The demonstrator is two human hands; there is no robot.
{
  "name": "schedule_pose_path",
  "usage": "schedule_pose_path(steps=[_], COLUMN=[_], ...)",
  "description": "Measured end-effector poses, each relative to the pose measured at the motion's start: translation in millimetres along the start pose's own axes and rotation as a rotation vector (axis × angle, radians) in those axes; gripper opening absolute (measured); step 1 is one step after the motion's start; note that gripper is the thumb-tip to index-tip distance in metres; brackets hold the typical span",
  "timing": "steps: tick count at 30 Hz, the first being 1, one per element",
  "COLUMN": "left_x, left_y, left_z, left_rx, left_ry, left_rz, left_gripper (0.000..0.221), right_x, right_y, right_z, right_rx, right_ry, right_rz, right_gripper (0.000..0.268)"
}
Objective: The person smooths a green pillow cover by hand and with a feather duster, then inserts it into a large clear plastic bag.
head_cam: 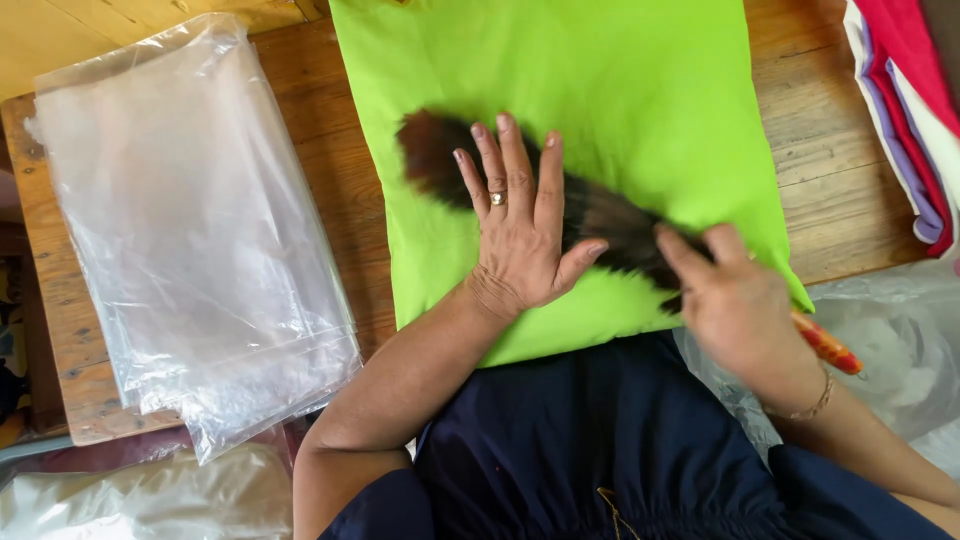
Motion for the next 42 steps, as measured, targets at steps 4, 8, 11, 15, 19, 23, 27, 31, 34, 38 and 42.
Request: schedule_pose_path(steps=[4,8,11,15,19,23,27,31,34,38,42], left_x=[-9,-10,-20,-11,-17,-10,-13,-15,-14,-16,-16], left_y=[10,10,0,-3,-7,7,8,6,6,5,2], left_z=[1,0,4,0,5,3,3,3,3,5,6], left_rx=[0.005,0.021,0.022,0.021,0.053,0.079,0.076,0.068,0.044,0.039,0.050], left_ry=[0.460,0.390,0.479,0.062,0.165,0.406,0.276,0.289,0.304,0.347,0.270], left_rz=[0.719,0.790,0.731,0.075,0.164,0.679,0.579,0.567,0.507,0.511,0.438], left_gripper=[0.095,0.096,0.102,0.091,0.093,0.094,0.088,0.086,0.085,0.085,0.082], right_x=[-9,7,36,33,15,-8,-22,-53,-16,39,40], right_y=[24,27,9,6,45,79,107,121,107,90,88], right_z=[-74,-99,-53,3,-40,-125,-160,-177,-136,-74,-25], right_rx=[-0.186,-0.273,-0.081,0.035,-0.106,-0.246,-0.337,-0.322,-0.208,-0.091,-0.269], right_ry=[-0.057,0.004,0.109,0.058,-0.009,-0.011,-0.128,-0.266,-0.230,-0.098,0.290], right_rz=[-0.211,-0.329,-0.530,-0.232,-0.212,-0.318,-0.267,-0.212,-0.420,-0.550,0.212], right_gripper=[0.055,0.052,0.049,0.061,0.051,0.047,0.058,0.028,0.046,0.037,0.065])
Point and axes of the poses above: each hand's wrist, its own y-axis towards the middle knuckle, its own x-axis out of the back of the hand, z = x × y, the point moved 5 cm from there along y, towards the middle knuckle, and after that the axes turned 12 degrees about -x, right-handed, at the moved point
